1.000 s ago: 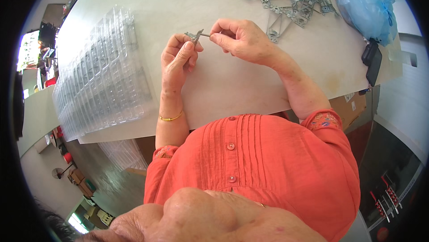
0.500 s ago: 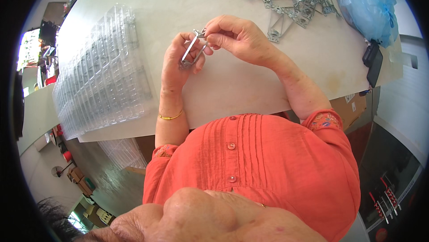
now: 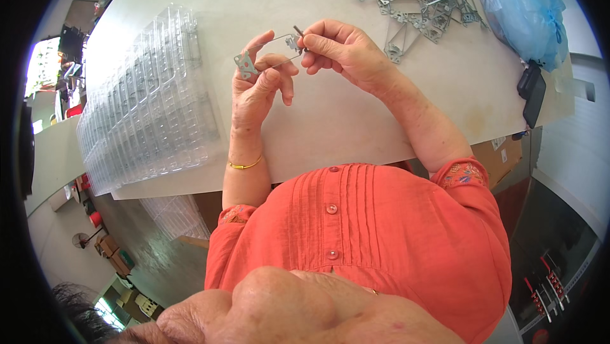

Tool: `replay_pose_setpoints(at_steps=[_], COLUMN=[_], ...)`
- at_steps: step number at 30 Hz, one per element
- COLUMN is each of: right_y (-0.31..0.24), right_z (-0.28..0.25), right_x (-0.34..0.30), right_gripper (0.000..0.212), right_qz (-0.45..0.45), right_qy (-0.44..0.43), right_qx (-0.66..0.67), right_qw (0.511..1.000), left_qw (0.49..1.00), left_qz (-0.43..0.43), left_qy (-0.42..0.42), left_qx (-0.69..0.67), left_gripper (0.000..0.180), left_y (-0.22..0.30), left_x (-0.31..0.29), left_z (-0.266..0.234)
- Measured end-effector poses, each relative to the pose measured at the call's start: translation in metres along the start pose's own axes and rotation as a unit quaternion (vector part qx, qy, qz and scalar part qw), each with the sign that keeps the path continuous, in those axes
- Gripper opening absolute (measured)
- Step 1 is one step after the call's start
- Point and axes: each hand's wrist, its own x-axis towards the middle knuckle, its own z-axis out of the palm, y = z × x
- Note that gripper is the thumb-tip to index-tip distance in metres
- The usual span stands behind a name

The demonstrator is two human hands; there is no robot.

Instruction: The person assembles metal brackets by hand, places the assembled brackets into compartments of a plastic tray, and arranges metal pieces on the table.

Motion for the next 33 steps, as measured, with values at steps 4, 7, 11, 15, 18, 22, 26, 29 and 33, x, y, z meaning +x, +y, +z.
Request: replay_pose_setpoints(at_steps=[4,7,11,15,18,22,26,29,33], right_y=[-0.004,-0.004,-0.005,-0.008,-0.008,-0.01,-0.01,-0.011,-0.01], right_z=[0.01,0.009,0.007,0.014,0.019,0.022,0.02,0.023,0.019], right_x=[-0.002,-0.002,-0.003,-0.008,-0.011,-0.014,-0.014,-0.015,-0.014], right_gripper=[0.021,0.021,0.018,0.017,0.015,0.012,0.011,0.01,0.01], right_qz=[0.029,0.01,-0.033,-0.058,-0.057,-0.075,-0.073,-0.088,-0.105], right_qy=[0.028,0.057,0.067,0.068,0.055,0.043,0.05,0.053,0.064], right_qx=[-0.056,-0.154,-0.214,-0.236,-0.208,-0.216,-0.237,-0.247,-0.296], right_qw=[0.998,0.986,0.974,0.968,0.975,0.973,0.967,0.964,0.947], left_qw=[0.999,0.989,0.983,0.995,0.99,0.986,0.98,0.974,0.97], left_qz=[0.036,0.085,0.096,0.019,-0.012,-0.038,-0.049,-0.04,-0.041], left_qy=[0.008,0.037,0.014,0.009,0.031,0.045,0.044,0.058,0.065], left_qx=[0.037,0.119,0.158,0.098,0.137,0.155,0.186,0.214,0.231], left_gripper=[0.06,0.053,0.047,0.049,0.049,0.048,0.046,0.044,0.042], left_y=[-0.004,-0.006,-0.002,0.002,0.005,0.004,0.001,0.007,0.009], left_x=[0.0,0.0,0.005,0.001,0.0,-0.002,0.0,-0.001,0.001], left_z=[-0.016,-0.014,-0.006,0.005,0.009,0.008,0.008,0.012,0.012])
